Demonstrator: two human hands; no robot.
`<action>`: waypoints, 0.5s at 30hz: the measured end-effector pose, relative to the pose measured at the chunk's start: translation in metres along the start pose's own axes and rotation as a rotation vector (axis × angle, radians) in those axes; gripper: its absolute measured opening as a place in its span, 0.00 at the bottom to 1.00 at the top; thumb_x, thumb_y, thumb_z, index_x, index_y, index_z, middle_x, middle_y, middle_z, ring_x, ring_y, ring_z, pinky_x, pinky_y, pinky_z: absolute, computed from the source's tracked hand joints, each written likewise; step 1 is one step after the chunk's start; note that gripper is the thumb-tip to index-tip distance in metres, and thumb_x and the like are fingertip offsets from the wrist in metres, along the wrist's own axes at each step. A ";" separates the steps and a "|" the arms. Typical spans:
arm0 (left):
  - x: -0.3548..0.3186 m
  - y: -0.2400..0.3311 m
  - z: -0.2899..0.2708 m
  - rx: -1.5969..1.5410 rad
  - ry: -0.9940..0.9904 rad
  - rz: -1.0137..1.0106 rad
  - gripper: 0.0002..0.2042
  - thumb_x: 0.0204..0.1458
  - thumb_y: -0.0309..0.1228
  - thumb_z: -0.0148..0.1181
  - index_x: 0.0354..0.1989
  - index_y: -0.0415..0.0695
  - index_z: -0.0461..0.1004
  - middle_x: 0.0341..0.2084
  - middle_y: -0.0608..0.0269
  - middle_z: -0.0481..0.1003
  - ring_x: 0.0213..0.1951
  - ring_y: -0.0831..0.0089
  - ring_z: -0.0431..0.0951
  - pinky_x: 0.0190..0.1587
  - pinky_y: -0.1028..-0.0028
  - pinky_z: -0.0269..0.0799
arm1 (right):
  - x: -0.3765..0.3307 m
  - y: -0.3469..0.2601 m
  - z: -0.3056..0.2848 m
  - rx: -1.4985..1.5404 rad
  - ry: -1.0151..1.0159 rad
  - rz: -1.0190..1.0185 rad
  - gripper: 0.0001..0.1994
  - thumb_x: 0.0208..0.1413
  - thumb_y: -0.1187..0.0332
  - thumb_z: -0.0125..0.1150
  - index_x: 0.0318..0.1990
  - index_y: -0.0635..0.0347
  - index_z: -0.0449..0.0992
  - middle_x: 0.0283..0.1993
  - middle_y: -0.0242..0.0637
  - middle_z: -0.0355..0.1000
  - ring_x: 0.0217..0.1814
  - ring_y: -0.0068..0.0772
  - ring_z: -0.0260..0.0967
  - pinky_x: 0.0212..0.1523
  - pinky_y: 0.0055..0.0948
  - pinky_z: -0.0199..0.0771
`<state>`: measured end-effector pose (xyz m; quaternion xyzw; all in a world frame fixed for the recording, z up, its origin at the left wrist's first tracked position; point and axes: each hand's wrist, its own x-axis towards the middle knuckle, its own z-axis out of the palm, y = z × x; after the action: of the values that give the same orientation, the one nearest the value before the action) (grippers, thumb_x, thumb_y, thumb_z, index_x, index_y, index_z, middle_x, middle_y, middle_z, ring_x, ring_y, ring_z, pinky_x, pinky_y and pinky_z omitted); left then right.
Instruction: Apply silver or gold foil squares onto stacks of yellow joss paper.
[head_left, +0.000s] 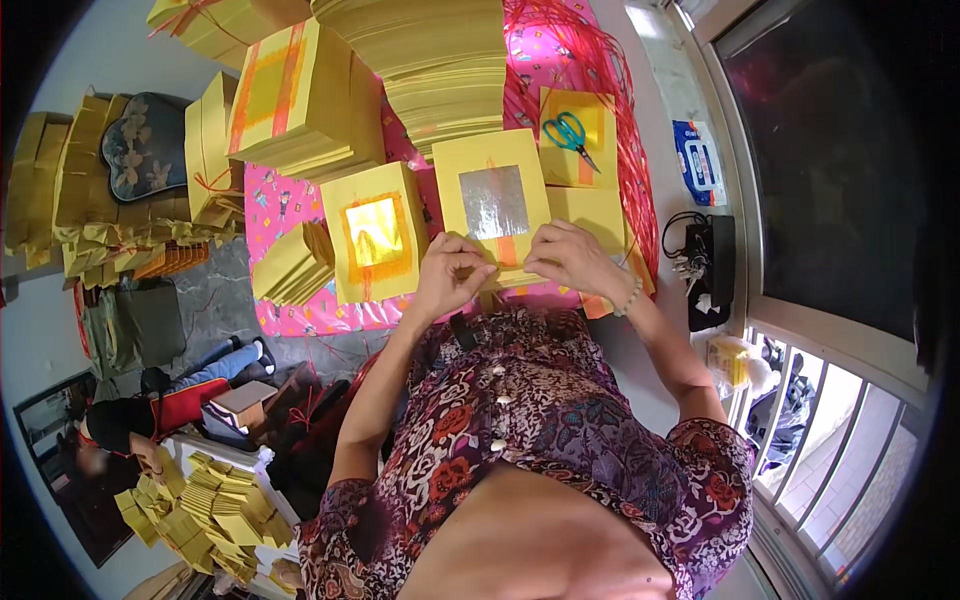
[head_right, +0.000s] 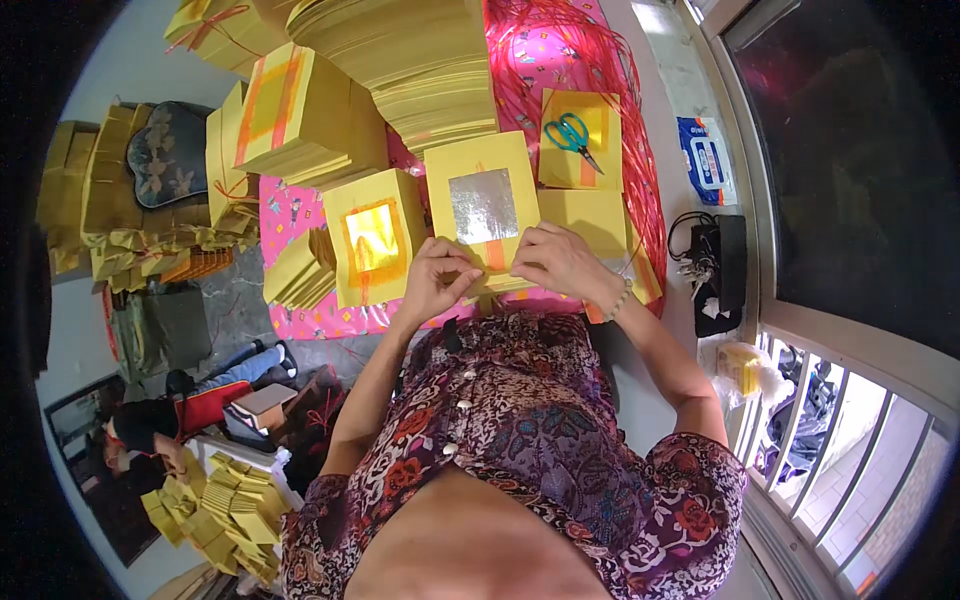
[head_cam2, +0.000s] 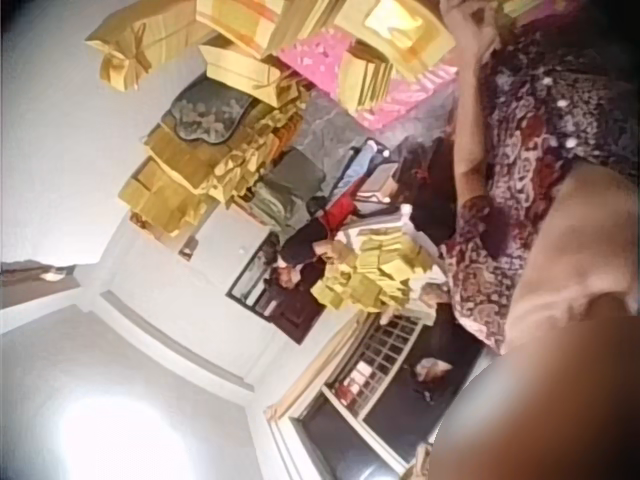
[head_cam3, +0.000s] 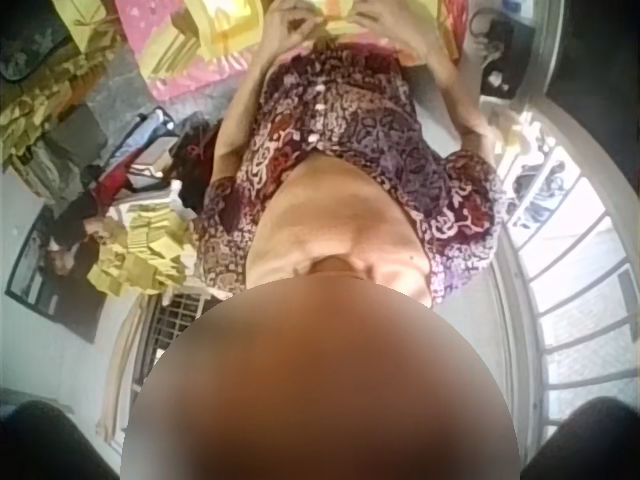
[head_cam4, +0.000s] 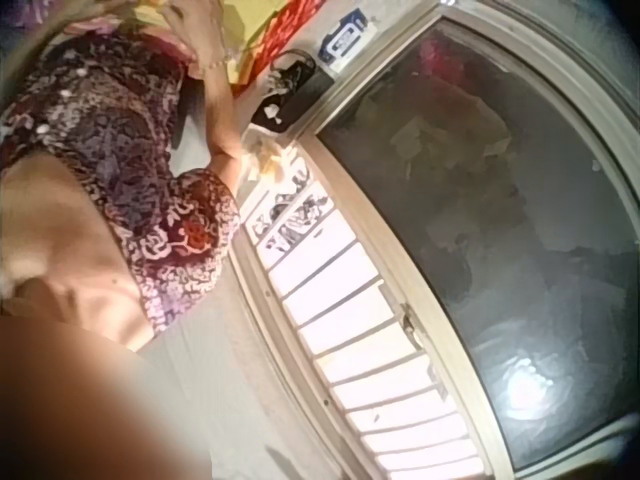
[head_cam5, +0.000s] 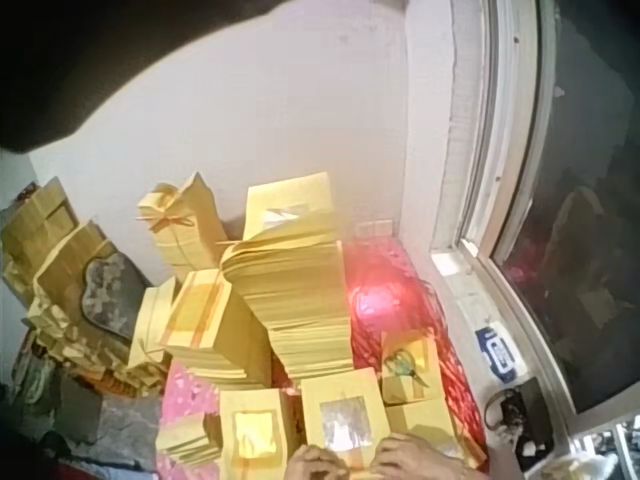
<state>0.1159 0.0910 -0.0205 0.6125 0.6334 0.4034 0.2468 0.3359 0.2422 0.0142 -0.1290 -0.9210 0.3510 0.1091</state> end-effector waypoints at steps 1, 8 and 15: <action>0.000 -0.001 0.000 0.000 0.001 0.000 0.06 0.44 0.30 0.71 0.30 0.42 0.84 0.30 0.62 0.77 0.38 0.63 0.72 0.42 0.67 0.69 | 0.000 0.000 0.000 0.004 -0.012 0.015 0.08 0.54 0.62 0.66 0.31 0.56 0.79 0.34 0.33 0.71 0.42 0.38 0.69 0.44 0.35 0.72; 0.001 -0.002 0.001 -0.005 0.001 -0.009 0.05 0.45 0.31 0.71 0.28 0.43 0.84 0.30 0.62 0.77 0.38 0.64 0.73 0.43 0.68 0.69 | 0.000 0.000 0.000 -0.005 -0.011 0.022 0.09 0.53 0.61 0.66 0.31 0.56 0.80 0.34 0.33 0.70 0.41 0.38 0.68 0.43 0.36 0.71; -0.001 0.008 -0.001 -0.046 0.009 -0.102 0.12 0.45 0.31 0.71 0.37 0.40 0.82 0.37 0.56 0.77 0.47 0.60 0.74 0.51 0.64 0.69 | 0.002 -0.008 0.004 -0.179 0.052 -0.015 0.06 0.56 0.66 0.63 0.33 0.58 0.75 0.33 0.36 0.70 0.37 0.41 0.71 0.37 0.36 0.71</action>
<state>0.1193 0.0887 -0.0137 0.5720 0.6553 0.4074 0.2781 0.3312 0.2348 0.0173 -0.1405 -0.9465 0.2627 0.1238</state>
